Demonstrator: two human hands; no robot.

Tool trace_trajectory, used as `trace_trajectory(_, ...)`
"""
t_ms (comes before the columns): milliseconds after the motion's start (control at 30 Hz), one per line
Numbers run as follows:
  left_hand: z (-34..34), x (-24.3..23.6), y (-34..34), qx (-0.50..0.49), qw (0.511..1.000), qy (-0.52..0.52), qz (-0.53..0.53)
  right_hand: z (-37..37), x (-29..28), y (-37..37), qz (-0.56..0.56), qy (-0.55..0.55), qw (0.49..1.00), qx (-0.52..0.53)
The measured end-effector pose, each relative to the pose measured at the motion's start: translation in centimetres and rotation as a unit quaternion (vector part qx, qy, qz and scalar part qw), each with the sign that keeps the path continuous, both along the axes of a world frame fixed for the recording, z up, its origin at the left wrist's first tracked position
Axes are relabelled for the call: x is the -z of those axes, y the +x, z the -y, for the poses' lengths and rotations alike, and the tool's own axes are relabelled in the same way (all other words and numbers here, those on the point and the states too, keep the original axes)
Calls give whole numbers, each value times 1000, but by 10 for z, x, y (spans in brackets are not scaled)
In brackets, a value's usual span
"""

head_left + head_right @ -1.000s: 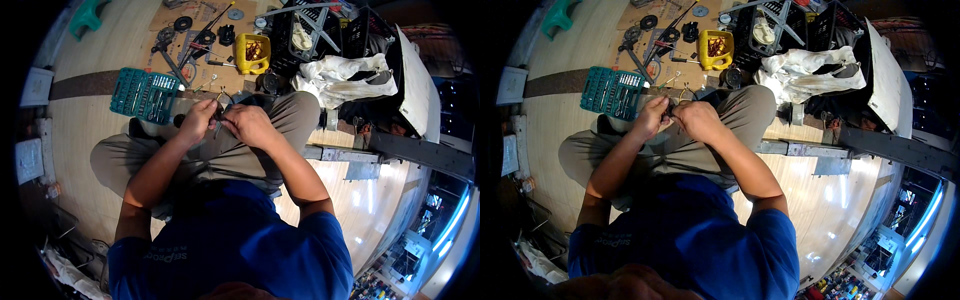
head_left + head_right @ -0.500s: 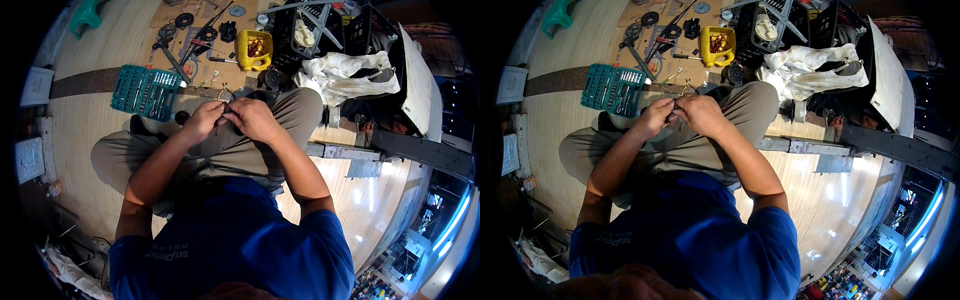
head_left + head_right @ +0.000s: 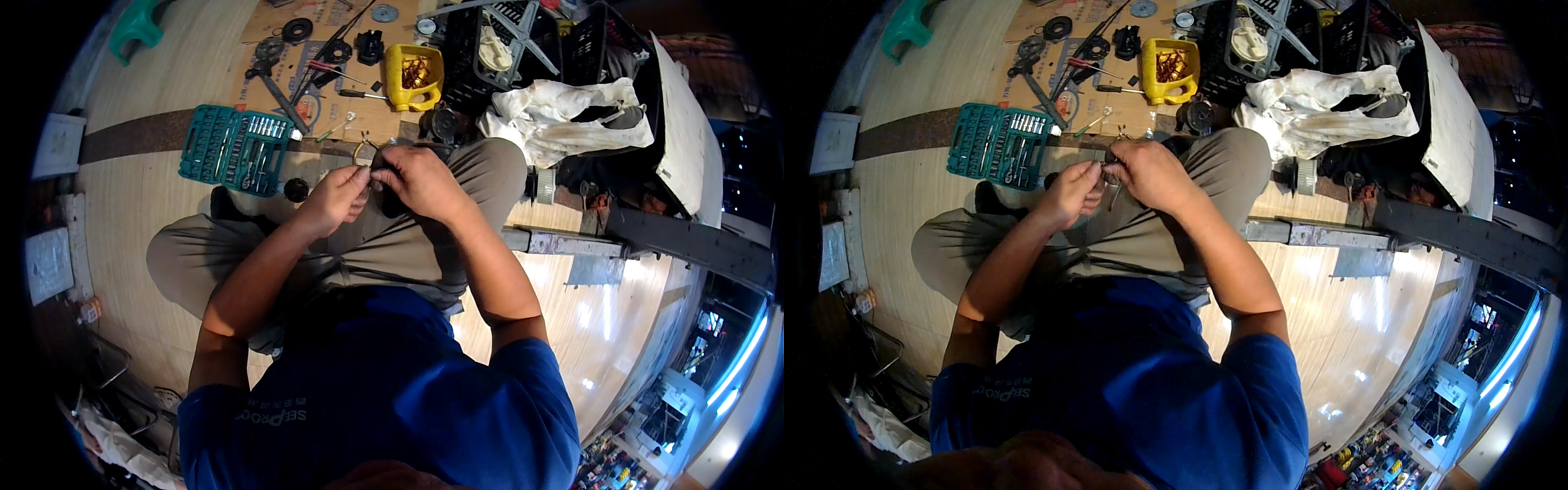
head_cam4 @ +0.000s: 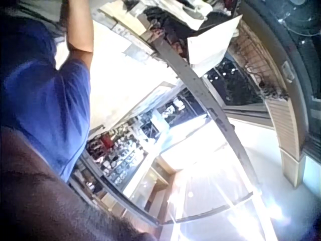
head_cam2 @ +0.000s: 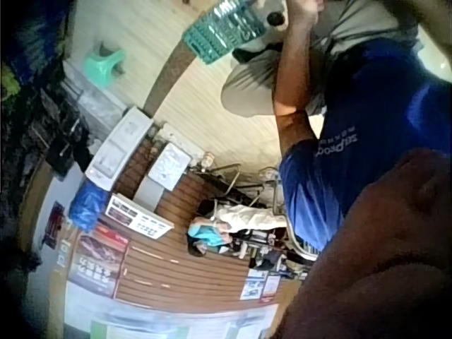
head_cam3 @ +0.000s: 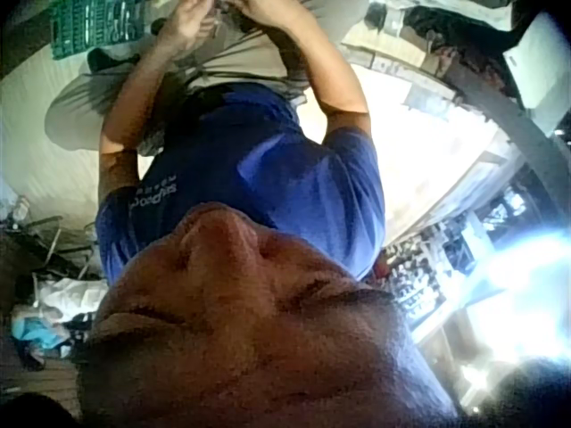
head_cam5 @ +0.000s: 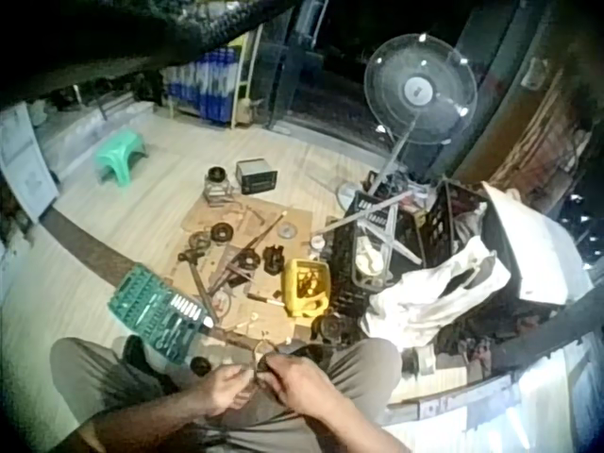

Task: The person works on a motor component, stripping and twisting wires together before securing them with a tool.

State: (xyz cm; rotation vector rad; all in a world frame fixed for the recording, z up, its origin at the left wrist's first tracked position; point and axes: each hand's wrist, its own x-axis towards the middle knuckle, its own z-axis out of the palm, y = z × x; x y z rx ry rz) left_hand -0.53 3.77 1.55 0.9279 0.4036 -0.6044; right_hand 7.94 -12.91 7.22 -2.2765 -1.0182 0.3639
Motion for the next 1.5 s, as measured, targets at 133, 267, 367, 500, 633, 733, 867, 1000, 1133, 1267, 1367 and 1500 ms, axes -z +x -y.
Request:
trace_trajectory(133, -6, -7, -1, 79, 992, 37, 94, 3, -2, 5, 1, 62, 996, -66)
trace_trajectory(267, -5, -4, -1, 126, 932, 243, 237, 8, -2, 7, -30, 76, 993, -82)
trace_trajectory(367, 0, -8, -1, 86, 884, 351, 296, 9, 6, 3, -10, 90, 994, -58)
trace_trajectory(500, 7, 2, -2, 27, 877, 375, 299, 6, 11, -7, 23, 84, 996, -19)
trace_trajectory(633, 8, 12, 0, -55, 880, 403, 246, -3, 17, -21, 41, 119, 992, 21)
trace_trajectory(733, 5, 26, 3, -90, 888, 390, 226, -11, 20, -31, 24, 122, 991, 46)
trace_trajectory(867, 1, 28, 4, -103, 910, 340, 215, -20, 18, -32, 25, 136, 987, 81)
trace_trajectory(1000, -3, 21, 2, -73, 924, 290, 239, -16, 18, -24, 56, 130, 987, 72)
trace_trajectory(1133, -16, 9, 1, 9, 908, 295, 297, -10, 12, -18, 66, 73, 995, 15)
trace_trajectory(1267, -17, 9, 2, 51, 945, 227, 229, -4, 13, -16, 68, 56, 996, -19)
trace_trajectory(1367, -24, 2, 3, 86, 979, 116, 147, 0, 6, -14, 62, 27, 996, -51)
trace_trajectory(1500, -28, -1, 6, 104, 981, 85, 139, 2, 4, -16, 69, 49, 996, -41)
